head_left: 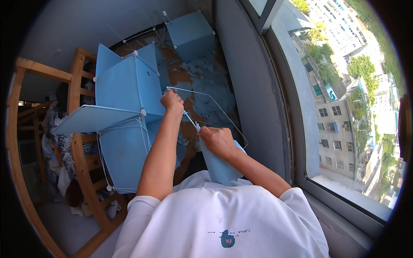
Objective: The person assembles a light blue modular storage unit by hand. They connect white metal frame rods and attach light blue plastic panels to the structure while sitting on the floor.
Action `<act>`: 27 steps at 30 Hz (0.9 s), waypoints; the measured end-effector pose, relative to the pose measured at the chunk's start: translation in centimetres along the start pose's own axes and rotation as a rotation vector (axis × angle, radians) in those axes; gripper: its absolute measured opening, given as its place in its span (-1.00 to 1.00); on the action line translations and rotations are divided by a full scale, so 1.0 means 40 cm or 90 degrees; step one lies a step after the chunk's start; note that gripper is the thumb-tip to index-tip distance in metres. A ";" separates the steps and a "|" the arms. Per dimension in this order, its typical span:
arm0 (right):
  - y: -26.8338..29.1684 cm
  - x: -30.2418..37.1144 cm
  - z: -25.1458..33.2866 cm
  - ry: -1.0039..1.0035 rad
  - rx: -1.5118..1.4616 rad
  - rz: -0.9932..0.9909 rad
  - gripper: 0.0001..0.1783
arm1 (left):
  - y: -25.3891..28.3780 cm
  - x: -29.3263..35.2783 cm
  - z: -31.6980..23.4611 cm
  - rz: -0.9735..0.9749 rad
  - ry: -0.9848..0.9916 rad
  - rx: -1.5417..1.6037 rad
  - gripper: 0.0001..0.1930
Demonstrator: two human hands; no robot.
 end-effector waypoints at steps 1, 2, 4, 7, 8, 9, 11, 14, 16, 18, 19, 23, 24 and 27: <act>0.011 0.005 0.001 -0.004 -0.004 -0.009 -0.75 | -0.012 0.001 -0.002 0.008 0.005 0.003 -0.74; 0.021 0.009 0.003 -0.007 -0.009 -0.018 -0.75 | -0.023 0.003 -0.005 0.016 0.010 0.006 -0.74; 0.035 0.007 -0.002 -0.018 -0.012 -0.032 -0.74 | -0.050 0.006 -0.012 0.039 -0.003 -0.014 -0.71; 0.031 0.006 -0.025 -0.039 -0.028 -0.059 -0.73 | -0.063 0.020 -0.027 0.105 -0.034 -0.011 -0.73; 0.030 0.000 -0.041 -0.045 -0.040 -0.081 -0.72 | -0.068 0.025 -0.034 0.154 -0.048 0.003 -0.73; 0.032 -0.009 -0.055 -0.049 -0.052 -0.107 -0.72 | -0.086 0.037 -0.051 0.206 -0.064 0.017 -0.73; 0.035 -0.017 -0.075 -0.087 -0.056 -0.124 -0.71 | -0.109 0.077 -0.040 0.217 -0.004 0.005 -0.73; 0.027 -0.032 -0.109 -0.103 -0.062 -0.161 -0.72 | -0.142 0.195 -0.004 0.298 0.092 -0.050 -0.71; 0.021 -0.048 -0.110 -0.085 -0.081 -0.178 -0.73 | -0.117 0.227 0.045 0.364 0.119 -0.055 -0.71; 0.011 -0.058 -0.104 -0.084 -0.087 -0.156 -0.73 | -0.103 0.232 0.048 0.319 0.031 -0.012 -0.69; 0.009 -0.062 -0.100 -0.086 -0.089 -0.145 -0.73 | -0.105 0.229 0.028 0.302 -0.001 -0.014 -0.67; 0.004 -0.086 -0.100 -0.244 -0.132 -0.029 -0.71 | -0.108 0.209 -0.004 0.302 -0.051 -0.030 -0.63; -0.005 -0.094 -0.111 -0.267 -0.124 -0.003 -0.71 | -0.117 0.208 -0.005 0.318 -0.053 -0.031 -0.62; -0.034 -0.113 -0.133 -0.298 -0.137 0.018 -0.70 | -0.139 0.207 -0.009 0.363 -0.056 -0.049 -0.59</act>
Point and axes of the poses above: each hand's wrist, its own x-axis away from the middle knuckle, its own y-axis out of the back of the hand, z = x × y, the point moved 3 cm from there along -x, towards the middle knuckle, and after that the axes turned 9 degrees about z, right-handed, at the moved point
